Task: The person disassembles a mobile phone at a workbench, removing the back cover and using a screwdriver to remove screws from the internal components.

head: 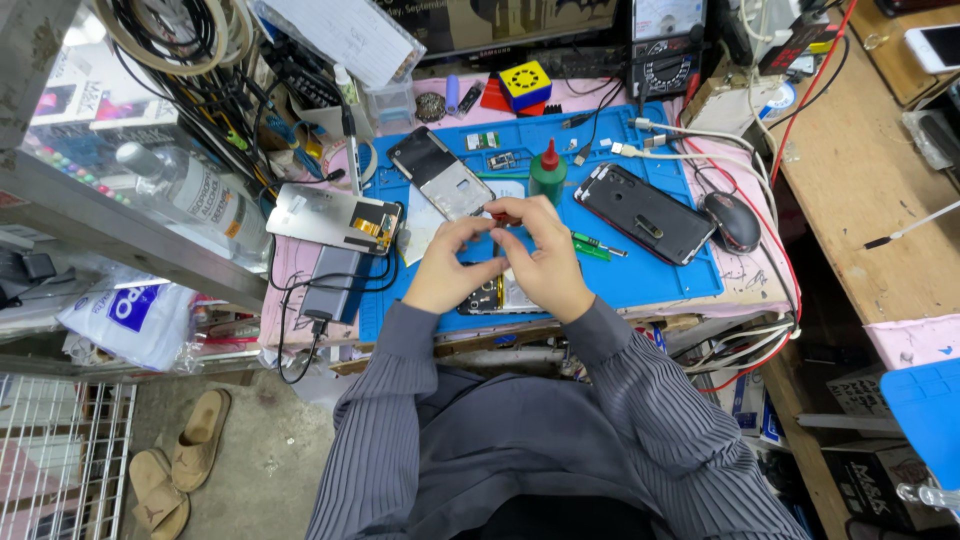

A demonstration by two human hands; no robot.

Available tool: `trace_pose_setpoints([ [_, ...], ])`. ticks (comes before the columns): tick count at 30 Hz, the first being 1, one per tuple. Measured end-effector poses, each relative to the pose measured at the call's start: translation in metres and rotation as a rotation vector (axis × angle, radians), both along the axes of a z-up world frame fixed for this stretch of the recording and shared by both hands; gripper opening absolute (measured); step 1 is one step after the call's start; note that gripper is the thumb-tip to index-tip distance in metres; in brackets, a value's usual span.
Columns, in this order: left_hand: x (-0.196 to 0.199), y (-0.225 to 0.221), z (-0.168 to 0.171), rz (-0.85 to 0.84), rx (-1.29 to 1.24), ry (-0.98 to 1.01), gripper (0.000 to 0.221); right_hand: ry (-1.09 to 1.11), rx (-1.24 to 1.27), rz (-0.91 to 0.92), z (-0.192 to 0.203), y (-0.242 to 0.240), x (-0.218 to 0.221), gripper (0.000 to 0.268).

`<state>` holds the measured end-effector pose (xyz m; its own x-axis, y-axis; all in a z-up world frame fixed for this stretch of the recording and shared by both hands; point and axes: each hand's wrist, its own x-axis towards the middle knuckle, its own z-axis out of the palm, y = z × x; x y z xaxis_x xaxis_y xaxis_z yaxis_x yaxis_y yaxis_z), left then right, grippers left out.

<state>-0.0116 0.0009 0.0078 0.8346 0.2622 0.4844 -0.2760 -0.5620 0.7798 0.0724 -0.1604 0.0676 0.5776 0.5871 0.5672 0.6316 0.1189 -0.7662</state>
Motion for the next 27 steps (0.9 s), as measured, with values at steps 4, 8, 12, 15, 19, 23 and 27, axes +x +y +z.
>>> trace_pose_setpoints([
  [4,0.0,0.012,-0.013,-0.143,-0.227,0.118,0.028,0.181,0.013,0.145,0.003,-0.003,0.002,0.037],
  [8,0.013,0.007,-0.027,0.008,-0.317,0.215,0.026,-0.189,0.005,0.076,0.009,-0.004,-0.005,0.045],
  [12,0.008,-0.003,-0.011,0.074,-0.073,-0.045,0.036,-0.091,-0.044,0.04,0.003,-0.001,-0.009,0.044],
  [15,-0.002,0.01,0.001,-0.127,-0.161,0.044,0.029,-0.026,-0.067,0.094,0.0,-0.005,-0.004,0.045],
  [19,0.002,0.003,-0.002,0.011,-0.216,0.184,0.026,-0.073,-0.093,0.106,-0.004,-0.005,-0.005,0.045],
  [23,0.002,-0.006,0.008,0.008,-0.211,0.132,0.031,0.068,-0.045,0.143,-0.011,-0.004,-0.006,0.045],
  [27,-0.014,0.003,0.027,0.015,0.04,0.127,0.03,0.132,0.051,0.162,-0.014,-0.008,-0.001,0.045],
])
